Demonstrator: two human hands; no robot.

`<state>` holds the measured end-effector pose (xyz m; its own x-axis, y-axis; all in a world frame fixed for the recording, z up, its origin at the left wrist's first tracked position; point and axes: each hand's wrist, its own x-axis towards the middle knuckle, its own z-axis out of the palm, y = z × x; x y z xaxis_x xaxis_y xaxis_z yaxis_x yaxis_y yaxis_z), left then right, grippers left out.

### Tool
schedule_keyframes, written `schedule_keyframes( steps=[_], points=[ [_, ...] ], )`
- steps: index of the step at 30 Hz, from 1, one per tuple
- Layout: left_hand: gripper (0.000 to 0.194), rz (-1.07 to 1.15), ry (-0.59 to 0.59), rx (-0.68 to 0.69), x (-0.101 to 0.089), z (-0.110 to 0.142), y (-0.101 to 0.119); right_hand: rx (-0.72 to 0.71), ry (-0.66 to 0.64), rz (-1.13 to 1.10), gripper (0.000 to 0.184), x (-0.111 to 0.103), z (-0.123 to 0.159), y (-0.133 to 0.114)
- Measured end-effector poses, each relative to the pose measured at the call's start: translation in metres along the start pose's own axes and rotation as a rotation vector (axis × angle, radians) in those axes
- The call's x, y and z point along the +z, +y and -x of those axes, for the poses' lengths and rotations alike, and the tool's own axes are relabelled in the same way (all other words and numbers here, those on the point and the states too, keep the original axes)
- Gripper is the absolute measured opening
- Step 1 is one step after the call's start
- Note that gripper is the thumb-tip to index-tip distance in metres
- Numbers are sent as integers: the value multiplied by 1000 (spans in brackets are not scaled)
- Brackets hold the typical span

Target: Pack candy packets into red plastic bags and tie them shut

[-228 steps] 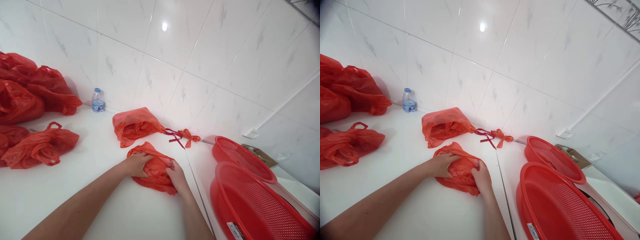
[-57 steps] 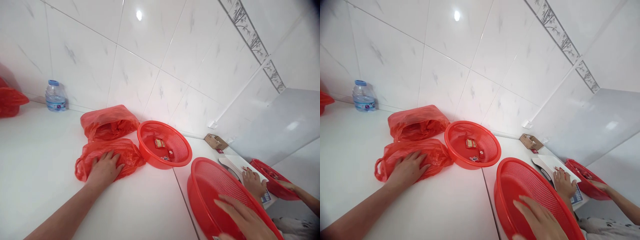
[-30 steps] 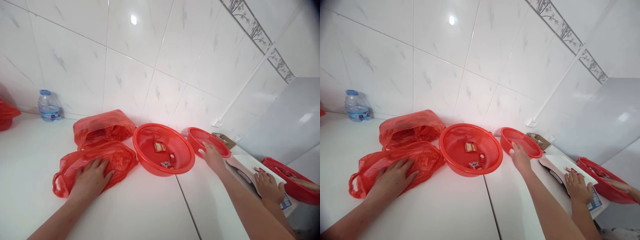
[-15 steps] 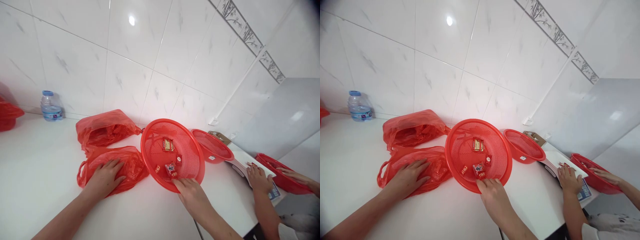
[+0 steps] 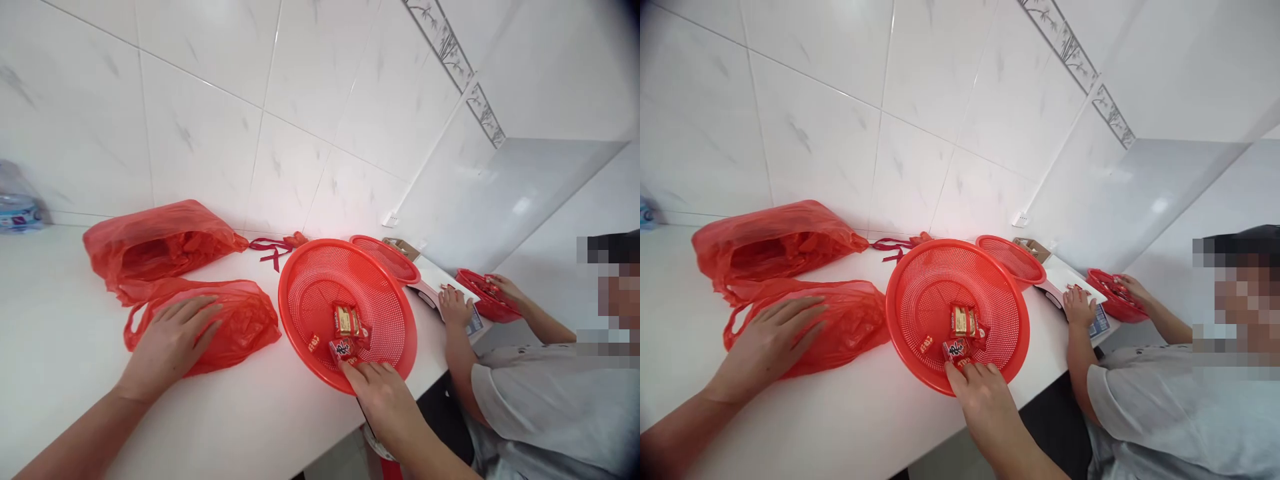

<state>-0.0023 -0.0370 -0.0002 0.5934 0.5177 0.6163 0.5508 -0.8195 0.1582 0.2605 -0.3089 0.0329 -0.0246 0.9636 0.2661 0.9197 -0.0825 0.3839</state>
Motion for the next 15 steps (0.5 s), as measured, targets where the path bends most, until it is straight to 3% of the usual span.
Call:
schedule_keyframes(
  steps=[6,10,12,15],
  points=[
    [35,-20,60,28,0,3,-4,79,-182,-166,49,-26,7,20],
    [32,8,73,28,3,3,-5,130,-320,-583,40,-50,2,52],
    [31,33,61,21,5,4,-5,180,-362,-776,42,-52,-5,73],
    [30,62,38,6,8,4,-5,291,-403,-762,58,-36,-22,101]
  ],
)
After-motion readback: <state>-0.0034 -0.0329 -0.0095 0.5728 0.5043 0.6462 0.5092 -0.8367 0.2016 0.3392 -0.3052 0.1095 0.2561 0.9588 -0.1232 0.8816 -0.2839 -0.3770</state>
